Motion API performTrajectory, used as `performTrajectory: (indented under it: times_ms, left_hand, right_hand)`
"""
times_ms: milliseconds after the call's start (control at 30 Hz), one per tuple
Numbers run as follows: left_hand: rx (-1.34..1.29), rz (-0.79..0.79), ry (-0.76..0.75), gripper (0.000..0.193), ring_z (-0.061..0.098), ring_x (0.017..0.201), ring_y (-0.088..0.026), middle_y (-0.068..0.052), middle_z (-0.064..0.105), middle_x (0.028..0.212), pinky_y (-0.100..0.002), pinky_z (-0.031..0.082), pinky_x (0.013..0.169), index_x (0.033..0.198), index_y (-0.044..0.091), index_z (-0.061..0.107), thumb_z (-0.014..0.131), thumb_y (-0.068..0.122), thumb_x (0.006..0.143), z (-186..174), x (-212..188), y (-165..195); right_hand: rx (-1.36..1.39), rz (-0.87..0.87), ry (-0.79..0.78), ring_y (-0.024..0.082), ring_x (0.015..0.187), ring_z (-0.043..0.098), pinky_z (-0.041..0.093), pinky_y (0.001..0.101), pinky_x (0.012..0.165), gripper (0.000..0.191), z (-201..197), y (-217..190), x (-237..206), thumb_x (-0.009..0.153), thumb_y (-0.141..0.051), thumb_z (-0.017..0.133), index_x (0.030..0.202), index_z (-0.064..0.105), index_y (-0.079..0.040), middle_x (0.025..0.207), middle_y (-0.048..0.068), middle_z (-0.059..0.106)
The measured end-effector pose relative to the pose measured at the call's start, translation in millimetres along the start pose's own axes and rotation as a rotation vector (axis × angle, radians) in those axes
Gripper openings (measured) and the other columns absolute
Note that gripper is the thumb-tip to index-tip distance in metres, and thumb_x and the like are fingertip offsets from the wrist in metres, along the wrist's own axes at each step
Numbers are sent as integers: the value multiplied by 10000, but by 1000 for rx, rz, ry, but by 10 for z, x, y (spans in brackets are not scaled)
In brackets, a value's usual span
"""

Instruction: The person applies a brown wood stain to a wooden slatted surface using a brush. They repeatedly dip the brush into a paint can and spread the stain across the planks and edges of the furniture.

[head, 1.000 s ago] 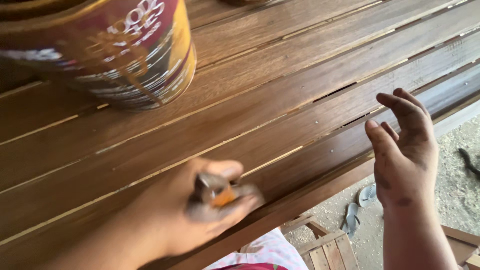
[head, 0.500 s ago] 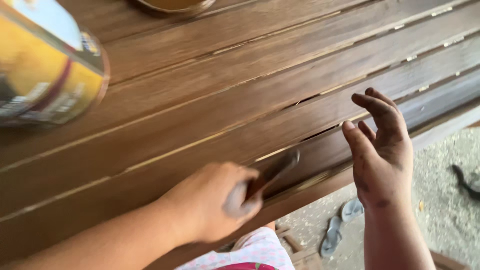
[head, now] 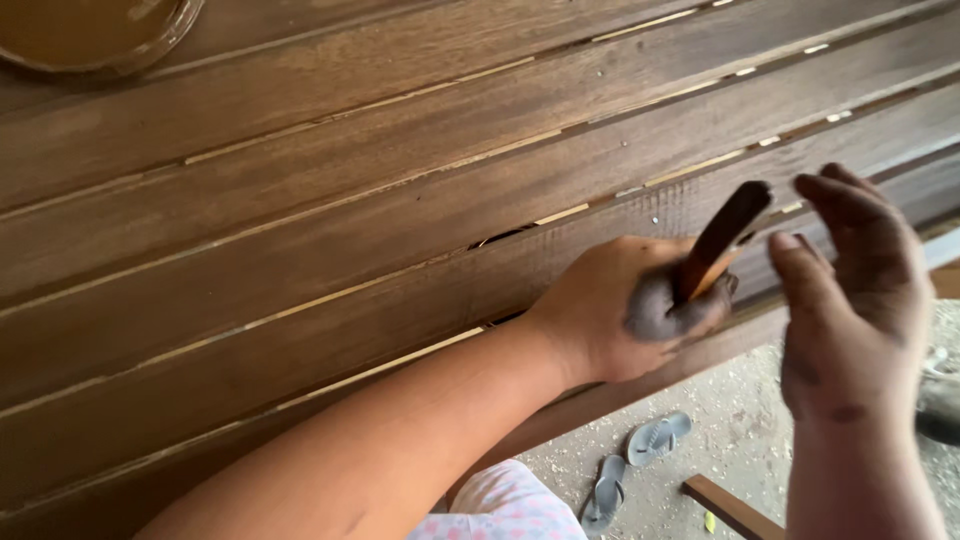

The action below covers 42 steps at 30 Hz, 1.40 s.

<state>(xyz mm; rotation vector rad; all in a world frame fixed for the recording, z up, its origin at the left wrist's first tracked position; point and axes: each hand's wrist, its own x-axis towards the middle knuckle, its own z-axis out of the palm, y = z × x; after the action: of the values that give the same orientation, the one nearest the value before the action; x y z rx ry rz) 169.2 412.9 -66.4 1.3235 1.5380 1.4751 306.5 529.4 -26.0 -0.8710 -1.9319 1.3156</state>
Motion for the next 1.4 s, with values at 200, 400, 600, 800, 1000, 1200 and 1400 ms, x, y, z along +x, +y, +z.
performTrajectory:
  times_ms: [200,400,600,800,1000,1200,1400]
  left_hand:
    - [-149,-392,-162,248,782,748,-245,-71,792,812,-408,622,686,879,148,695,709,388,819,-281,-97,-36]
    - [122,-251,-183,273,748,792,-282,-84,777,826,-398,589,751,889,133,719,751,400,848,-311,-218,-30]
    - [-348,-297,-192,287,775,901,-145,-32,762,874,-330,620,714,959,123,593,791,220,774,-737,-851,-89]
    - [-208,-527,-17,419,685,775,-68,72,687,857,-222,575,660,1059,172,637,872,274,727,-1560,-1873,293]
    - [51,-995,-422,297,665,788,-154,-35,718,823,-312,573,719,883,78,698,879,304,818,-2227,-2423,379]
    - [119,-686,-250,263,727,634,-176,-35,712,693,-362,585,605,869,131,693,794,366,808,-1716,-1800,308]
    - [81,-229,-91,289,693,605,-267,-95,700,672,-421,569,614,919,147,716,733,420,825,-774,-860,-43]
  right_hand:
    - [110,-6,-42,272,1455,482,397,382,1245,447,79,240,116,904,113,574,1319,552,-53,1502,113,499]
    - [148,-6,-124,268,1514,444,381,368,1290,437,351,325,175,950,89,562,1356,553,-72,1536,116,489]
    - [187,19,-167,265,1469,472,428,362,1207,443,748,238,149,928,93,599,1341,564,-64,1529,133,481]
    - [112,16,-266,253,1496,459,422,323,1197,443,1271,63,38,922,87,601,1345,556,-37,1535,142,483]
    - [146,54,-271,209,1429,481,451,305,1095,444,1593,-109,-2,879,35,616,1303,547,-76,1486,85,501]
    - [101,25,-245,213,1447,482,443,310,1068,436,1472,-115,3,893,69,620,1307,562,-56,1521,105,492]
    - [175,14,-186,246,1457,508,461,350,1166,440,1164,-24,90,906,98,612,1311,575,-69,1515,126,512]
